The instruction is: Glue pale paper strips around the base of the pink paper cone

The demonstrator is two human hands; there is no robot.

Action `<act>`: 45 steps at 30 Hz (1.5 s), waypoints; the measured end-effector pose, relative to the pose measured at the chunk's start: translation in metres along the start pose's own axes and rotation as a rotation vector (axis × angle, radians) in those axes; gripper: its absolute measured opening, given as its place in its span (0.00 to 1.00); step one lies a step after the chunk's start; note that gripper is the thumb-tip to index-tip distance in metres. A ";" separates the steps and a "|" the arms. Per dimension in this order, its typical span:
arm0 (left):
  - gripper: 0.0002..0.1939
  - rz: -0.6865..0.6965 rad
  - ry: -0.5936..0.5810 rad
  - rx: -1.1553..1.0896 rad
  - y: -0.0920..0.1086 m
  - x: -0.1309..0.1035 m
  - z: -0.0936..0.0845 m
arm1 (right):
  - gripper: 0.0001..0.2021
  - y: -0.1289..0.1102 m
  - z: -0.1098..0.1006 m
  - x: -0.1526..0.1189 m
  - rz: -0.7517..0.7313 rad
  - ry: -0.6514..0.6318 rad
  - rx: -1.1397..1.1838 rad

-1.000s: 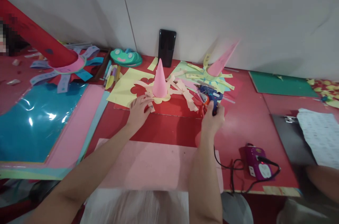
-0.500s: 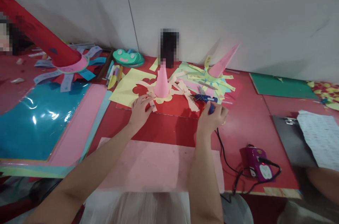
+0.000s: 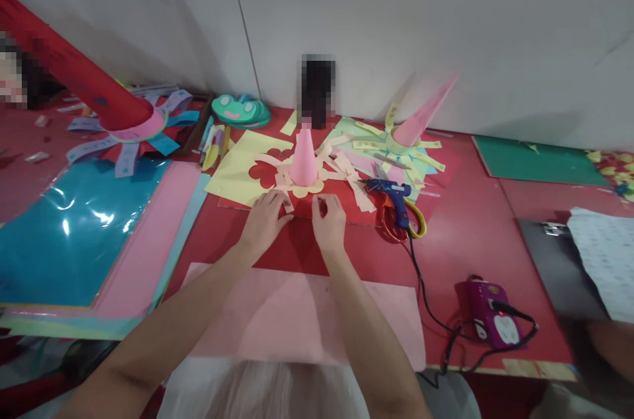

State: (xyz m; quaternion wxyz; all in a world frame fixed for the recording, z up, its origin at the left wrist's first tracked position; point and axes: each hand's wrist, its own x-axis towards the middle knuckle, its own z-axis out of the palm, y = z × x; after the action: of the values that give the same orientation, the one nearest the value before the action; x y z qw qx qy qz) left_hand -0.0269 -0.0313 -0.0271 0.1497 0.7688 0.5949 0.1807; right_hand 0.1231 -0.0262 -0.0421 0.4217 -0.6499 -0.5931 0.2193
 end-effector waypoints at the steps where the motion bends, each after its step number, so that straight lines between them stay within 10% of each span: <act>1: 0.09 0.022 -0.003 -0.012 -0.002 0.001 -0.001 | 0.13 0.002 -0.001 0.000 0.018 -0.008 0.024; 20: 0.06 0.337 -0.003 0.067 -0.031 0.011 -0.013 | 0.13 0.006 -0.005 0.003 0.089 -0.041 0.125; 30: 0.06 0.530 0.653 0.129 -0.018 0.005 -0.020 | 0.23 -0.007 -0.013 0.004 0.403 -0.331 0.626; 39: 0.08 0.801 0.482 0.162 -0.009 -0.002 -0.020 | 0.18 -0.010 -0.021 0.005 0.436 -0.440 0.726; 45: 0.10 0.329 0.279 -0.375 -0.006 0.001 -0.011 | 0.17 -0.011 -0.021 0.007 0.291 -0.224 0.640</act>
State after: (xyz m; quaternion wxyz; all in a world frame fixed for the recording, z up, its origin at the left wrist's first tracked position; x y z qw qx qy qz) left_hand -0.0369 -0.0291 -0.0196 0.1746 0.7815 0.4331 0.4138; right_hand 0.1349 -0.0268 -0.0205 0.5001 -0.5348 -0.4384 0.5213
